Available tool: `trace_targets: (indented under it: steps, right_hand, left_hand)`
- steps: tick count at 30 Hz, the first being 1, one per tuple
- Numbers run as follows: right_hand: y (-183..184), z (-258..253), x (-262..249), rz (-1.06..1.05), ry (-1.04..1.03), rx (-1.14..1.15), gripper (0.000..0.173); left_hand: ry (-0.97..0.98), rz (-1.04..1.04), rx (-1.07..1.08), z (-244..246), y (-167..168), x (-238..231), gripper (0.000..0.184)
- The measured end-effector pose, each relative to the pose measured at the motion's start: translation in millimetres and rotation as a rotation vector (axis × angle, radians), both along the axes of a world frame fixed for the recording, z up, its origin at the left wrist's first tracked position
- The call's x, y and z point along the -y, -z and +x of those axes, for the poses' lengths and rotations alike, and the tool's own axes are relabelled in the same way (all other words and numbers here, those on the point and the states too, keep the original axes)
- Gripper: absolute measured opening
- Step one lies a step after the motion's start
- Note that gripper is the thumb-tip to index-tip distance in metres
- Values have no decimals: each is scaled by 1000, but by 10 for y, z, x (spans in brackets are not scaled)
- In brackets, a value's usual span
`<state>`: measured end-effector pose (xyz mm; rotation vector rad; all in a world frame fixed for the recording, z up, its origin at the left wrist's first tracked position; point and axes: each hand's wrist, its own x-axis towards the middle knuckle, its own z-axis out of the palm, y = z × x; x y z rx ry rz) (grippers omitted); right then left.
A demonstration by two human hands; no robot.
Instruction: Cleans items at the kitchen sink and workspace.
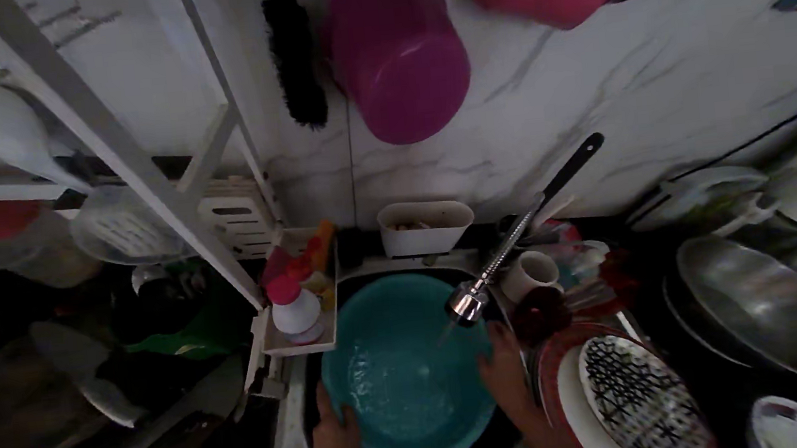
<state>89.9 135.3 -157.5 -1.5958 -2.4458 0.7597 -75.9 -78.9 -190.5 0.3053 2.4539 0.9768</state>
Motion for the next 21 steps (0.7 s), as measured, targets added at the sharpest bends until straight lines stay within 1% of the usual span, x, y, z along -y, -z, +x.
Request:
trace_targets:
  steps: [1, 2, 4, 6, 8, 11, 14, 15, 17, 18, 19, 21]
  right_hand:
    - [-45, 40, -38, -137, 59, 11, 65]
    - [-69, 65, -68, -258, 116, -18, 64]
    - [-121, 115, -78, -407, 236, -129, 54]
    - [-286, 182, -56, -493, 296, -282, 50]
    - [-621, 213, 29, -533, 288, -416, 47]
    - [-1175, 182, 175, -595, 288, -690, 35]
    - [-1600, 115, 339, -649, 223, -786, 22]
    - [-1697, 89, 410, -678, 183, -807, 21]
    - [-1839, 26, 555, -748, 117, -866, 26]
    - [-1880, -8, 610, -779, 80, -901, 30]
    - [-1898, -45, 640, -803, 37, -939, 34]
    - [-1895, -132, 660, -817, -28, -1009, 40]
  left_hand:
    - [0, 1, 13, -9, -1, -8, 71]
    - [0, -1, 19, -23, 0, -14, 71]
    - [-11, 18, 5, -78, 38, 6, 69]
    - [-28, 75, 1, -174, 46, 15, 61]
    - [-23, 94, 34, -248, 8, -23, 53]
    - [32, 134, 209, -265, 43, -182, 41]
    - [142, 158, 373, -212, 181, -330, 39]
    - [194, 162, 426, -213, 245, -366, 38]
    - [329, 162, 498, -230, 312, -407, 36]
    - [392, 152, 516, -225, 259, -412, 37]
    - [430, 137, 536, -204, 108, -398, 38]
    - [438, 159, 559, -132, -264, -277, 36]
